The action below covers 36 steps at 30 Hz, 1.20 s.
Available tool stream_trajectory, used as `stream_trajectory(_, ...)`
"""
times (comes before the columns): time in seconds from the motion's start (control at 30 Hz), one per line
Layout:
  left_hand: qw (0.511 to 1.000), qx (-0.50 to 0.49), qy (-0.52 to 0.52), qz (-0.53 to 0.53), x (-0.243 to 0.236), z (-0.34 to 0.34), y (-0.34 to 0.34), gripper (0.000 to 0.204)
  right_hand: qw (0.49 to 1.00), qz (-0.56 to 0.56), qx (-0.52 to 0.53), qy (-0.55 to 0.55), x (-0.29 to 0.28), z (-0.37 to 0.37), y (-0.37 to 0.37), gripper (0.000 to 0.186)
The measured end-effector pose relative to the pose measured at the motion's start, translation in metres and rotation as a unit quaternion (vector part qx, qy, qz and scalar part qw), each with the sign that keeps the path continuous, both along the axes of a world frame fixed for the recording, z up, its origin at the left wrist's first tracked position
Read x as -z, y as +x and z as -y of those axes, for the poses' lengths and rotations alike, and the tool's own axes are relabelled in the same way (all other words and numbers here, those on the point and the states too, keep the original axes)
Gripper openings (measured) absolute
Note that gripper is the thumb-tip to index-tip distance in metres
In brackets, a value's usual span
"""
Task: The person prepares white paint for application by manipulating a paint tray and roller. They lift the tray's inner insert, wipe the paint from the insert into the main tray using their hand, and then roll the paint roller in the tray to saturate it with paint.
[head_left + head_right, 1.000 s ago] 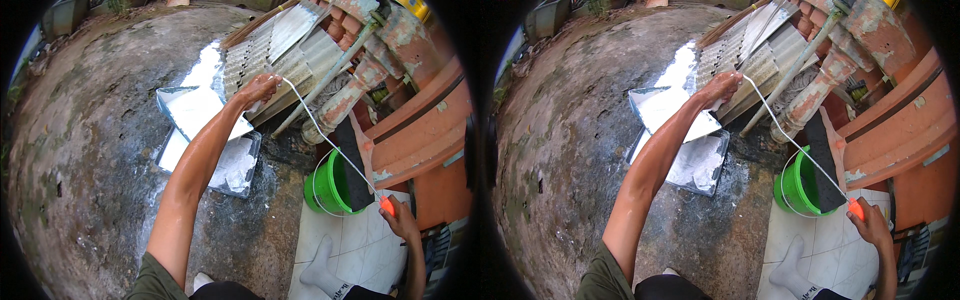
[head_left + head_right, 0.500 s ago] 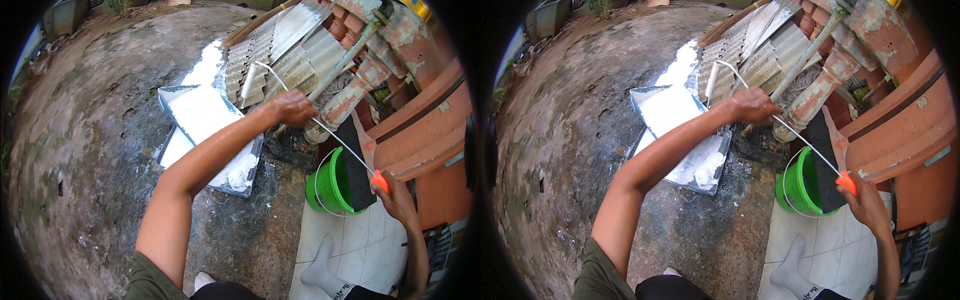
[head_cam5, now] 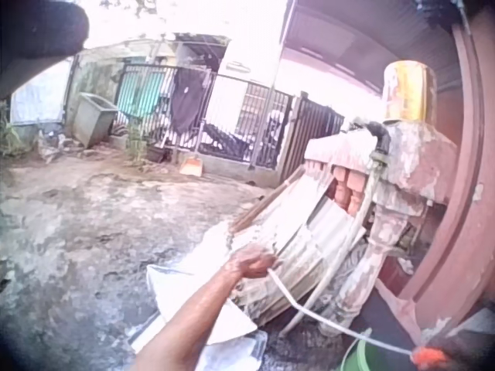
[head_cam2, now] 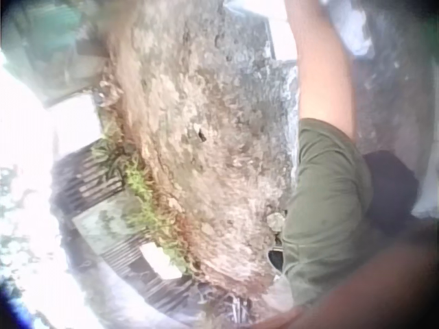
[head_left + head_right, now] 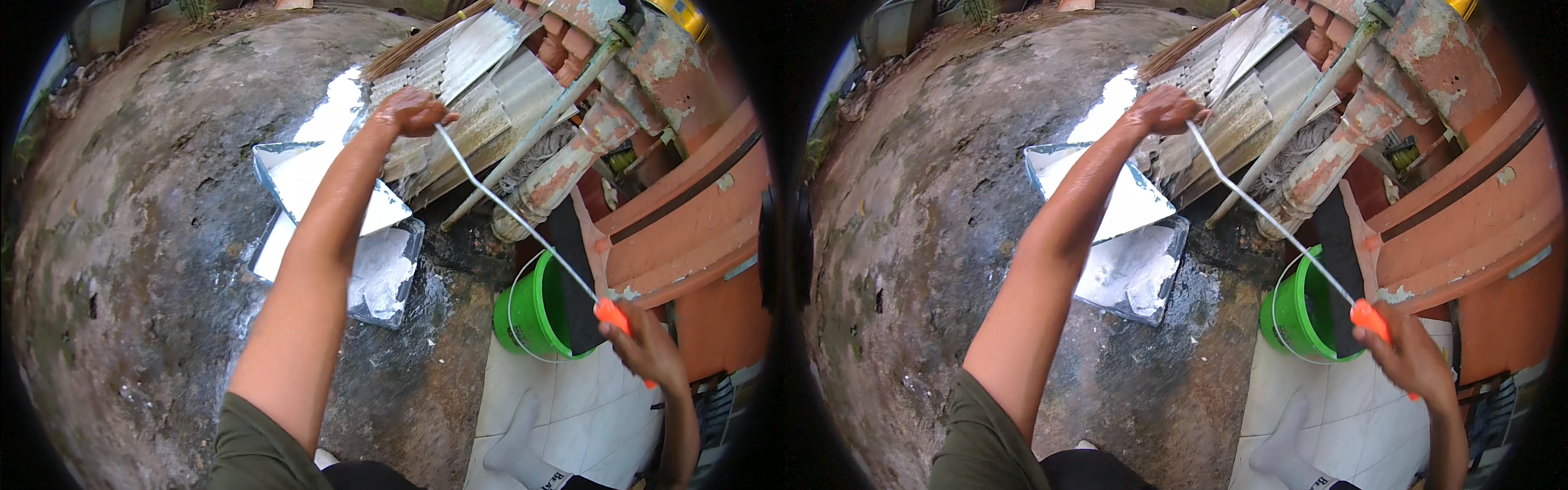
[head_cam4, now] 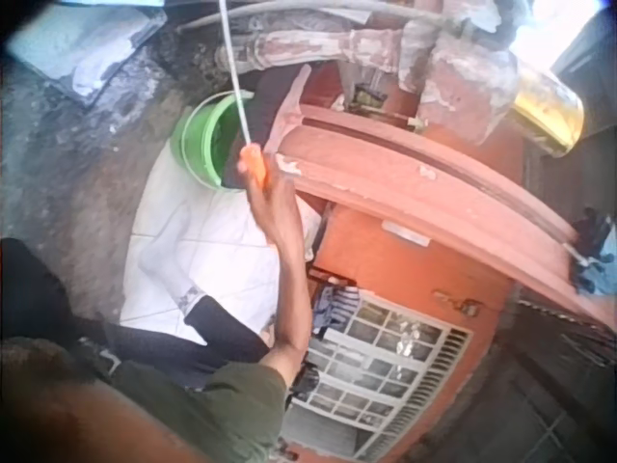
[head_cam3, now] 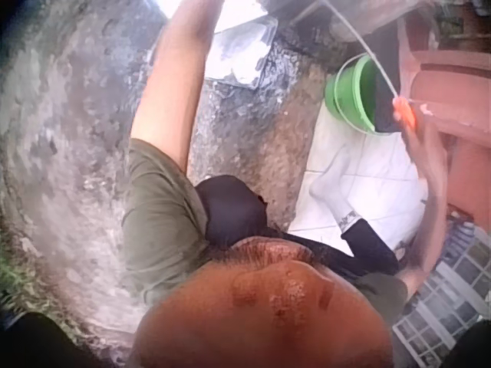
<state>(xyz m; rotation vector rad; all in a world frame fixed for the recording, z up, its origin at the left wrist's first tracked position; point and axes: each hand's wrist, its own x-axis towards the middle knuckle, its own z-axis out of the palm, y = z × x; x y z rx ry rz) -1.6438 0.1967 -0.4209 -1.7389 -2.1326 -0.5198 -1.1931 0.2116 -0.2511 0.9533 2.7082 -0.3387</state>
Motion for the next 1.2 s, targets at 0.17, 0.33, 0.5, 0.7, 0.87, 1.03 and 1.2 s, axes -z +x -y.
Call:
stream_trajectory(0.17,0.994,0.060,0.089,-0.019,0.036,-0.017,-0.009,0.070,0.999,0.035,0.037,-0.018,0.003,-0.005,0.020,0.038)
stream_trajectory(0.33,0.983,0.183,0.018,0.015,0.026,-0.019,0.077,0.060,0.998,-0.013,-0.020,0.064,0.027,-0.018,-0.014,0.038)
stream_trajectory(0.5,0.970,0.210,0.120,0.005,0.005,-0.040,0.113,0.055,0.996,-0.083,0.022,-0.020,0.037,-0.017,-0.047,0.031)
stream_trajectory(0.7,0.980,0.066,0.186,0.032,0.032,-0.038,-0.003,0.055,0.990,-0.029,0.111,-0.079,0.013,-0.003,0.005,0.026)
stream_trajectory(0.87,0.959,-0.158,0.061,0.225,0.047,-0.020,-0.013,0.052,0.995,0.002,0.088,-0.040,0.013,0.006,0.030,0.028)
stream_trajectory(1.03,0.894,-0.255,0.125,0.348,0.074,-0.036,0.010,0.053,0.993,-0.039,-0.020,0.114,0.028,0.001,0.027,0.030)
stream_trajectory(1.2,0.903,-0.047,0.241,0.352,0.100,-0.041,0.015,0.036,0.995,-0.015,0.075,0.060,0.023,-0.004,0.032,0.030)
